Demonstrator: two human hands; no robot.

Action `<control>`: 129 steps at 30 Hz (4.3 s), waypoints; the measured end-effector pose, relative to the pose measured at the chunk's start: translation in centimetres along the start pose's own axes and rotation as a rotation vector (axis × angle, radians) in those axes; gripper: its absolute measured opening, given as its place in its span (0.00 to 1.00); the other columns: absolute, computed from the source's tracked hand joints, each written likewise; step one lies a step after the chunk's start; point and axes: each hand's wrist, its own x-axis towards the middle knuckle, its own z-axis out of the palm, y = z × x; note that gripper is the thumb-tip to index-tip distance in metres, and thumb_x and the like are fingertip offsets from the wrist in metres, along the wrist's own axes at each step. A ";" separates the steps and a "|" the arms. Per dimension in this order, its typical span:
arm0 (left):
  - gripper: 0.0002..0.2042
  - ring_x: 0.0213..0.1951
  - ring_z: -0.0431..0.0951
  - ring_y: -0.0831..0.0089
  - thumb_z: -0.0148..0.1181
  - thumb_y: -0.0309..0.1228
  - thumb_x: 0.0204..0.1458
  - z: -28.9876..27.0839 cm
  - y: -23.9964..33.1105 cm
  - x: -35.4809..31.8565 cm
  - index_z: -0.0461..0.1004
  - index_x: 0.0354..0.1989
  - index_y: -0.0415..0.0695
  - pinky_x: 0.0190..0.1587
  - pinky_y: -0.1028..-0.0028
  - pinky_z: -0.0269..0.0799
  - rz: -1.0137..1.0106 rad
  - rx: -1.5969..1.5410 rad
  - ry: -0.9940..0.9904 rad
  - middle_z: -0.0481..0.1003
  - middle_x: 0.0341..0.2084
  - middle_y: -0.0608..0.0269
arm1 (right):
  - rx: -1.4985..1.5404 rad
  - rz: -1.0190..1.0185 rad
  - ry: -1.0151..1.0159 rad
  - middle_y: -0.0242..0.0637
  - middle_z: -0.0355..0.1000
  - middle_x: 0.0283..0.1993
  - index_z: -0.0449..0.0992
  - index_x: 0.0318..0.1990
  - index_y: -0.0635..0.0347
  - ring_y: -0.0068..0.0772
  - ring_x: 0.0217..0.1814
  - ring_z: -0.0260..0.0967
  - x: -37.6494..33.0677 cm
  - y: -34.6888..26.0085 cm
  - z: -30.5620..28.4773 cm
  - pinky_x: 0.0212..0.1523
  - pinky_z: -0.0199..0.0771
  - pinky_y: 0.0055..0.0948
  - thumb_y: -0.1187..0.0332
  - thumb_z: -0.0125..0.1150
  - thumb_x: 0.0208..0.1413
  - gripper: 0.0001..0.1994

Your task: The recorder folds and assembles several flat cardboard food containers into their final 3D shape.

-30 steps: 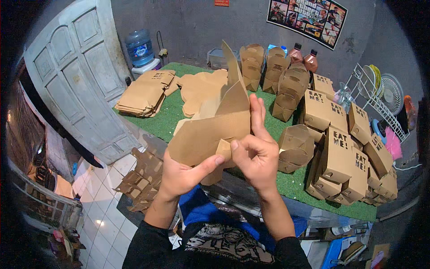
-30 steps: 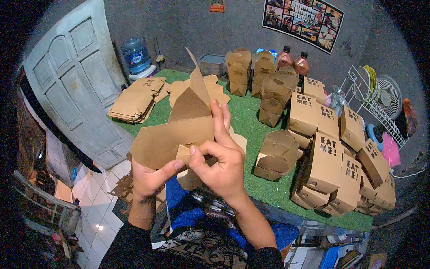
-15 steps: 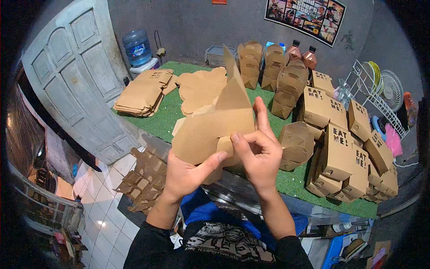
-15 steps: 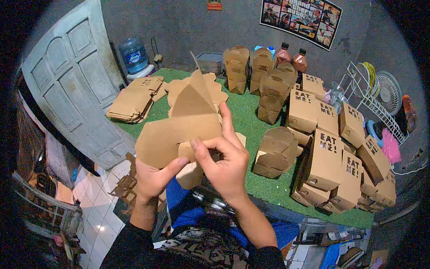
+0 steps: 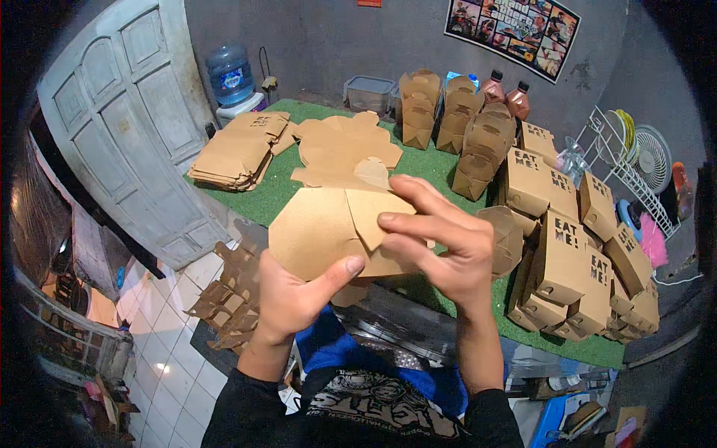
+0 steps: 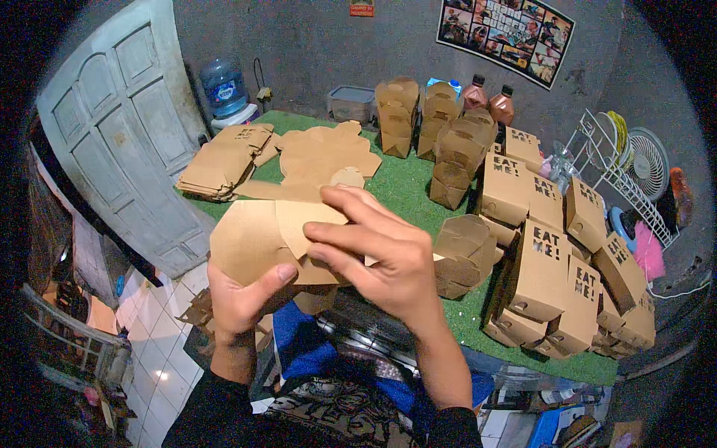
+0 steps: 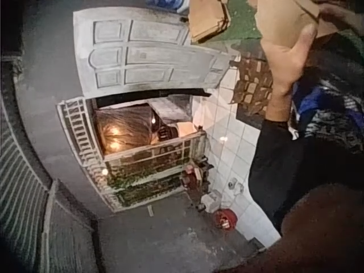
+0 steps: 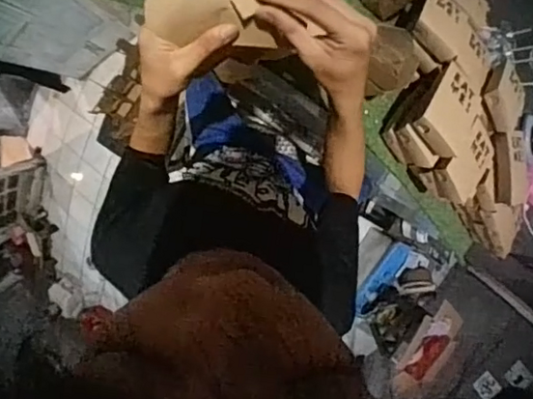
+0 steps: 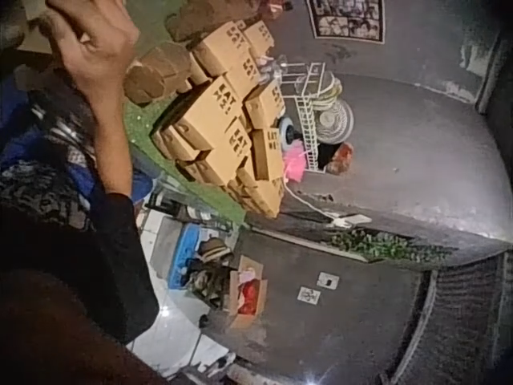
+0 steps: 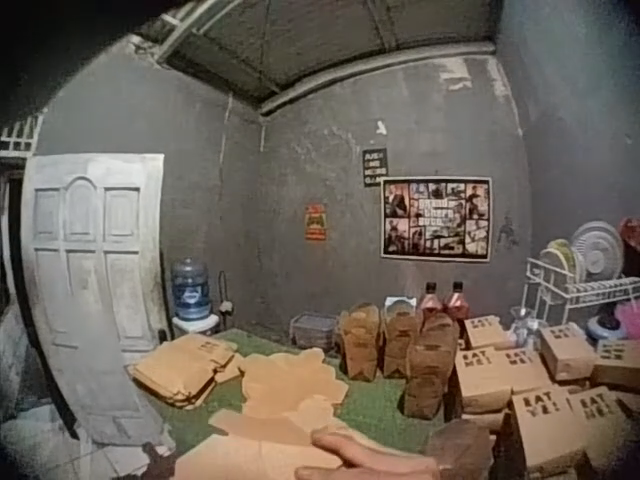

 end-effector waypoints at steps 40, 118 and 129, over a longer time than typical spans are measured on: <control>0.26 0.45 0.76 0.70 0.68 0.20 0.41 0.4 -0.6 0.3 0.68 0.52 0.32 0.48 0.71 0.72 0.001 0.045 -0.099 0.76 0.44 0.54 | -0.211 -0.083 -0.035 0.47 0.76 0.44 0.80 0.44 0.55 0.45 0.45 0.76 0.2 -0.9 -1.4 0.44 0.76 0.32 0.73 0.71 0.36 0.20; 0.20 0.37 0.75 0.77 0.67 0.25 0.45 -1.8 -1.7 3.6 0.72 0.47 0.35 0.40 0.77 0.72 -0.145 -0.150 -0.295 0.76 0.36 0.63 | -0.234 -0.093 0.175 0.47 0.73 0.53 0.78 0.48 0.62 0.39 0.63 0.66 -3.1 -1.1 -1.9 0.66 0.55 0.49 0.66 0.71 0.45 0.21; 0.16 0.36 0.76 0.79 0.66 0.26 0.48 -1.0 -1.0 2.4 0.73 0.46 0.35 0.38 0.78 0.73 -0.094 -0.011 -0.303 0.78 0.35 0.62 | -0.339 -0.089 -0.027 0.48 0.75 0.46 0.82 0.43 0.53 0.51 0.49 0.73 -1.5 -1.8 -2.0 0.56 0.70 0.46 0.70 0.70 0.41 0.17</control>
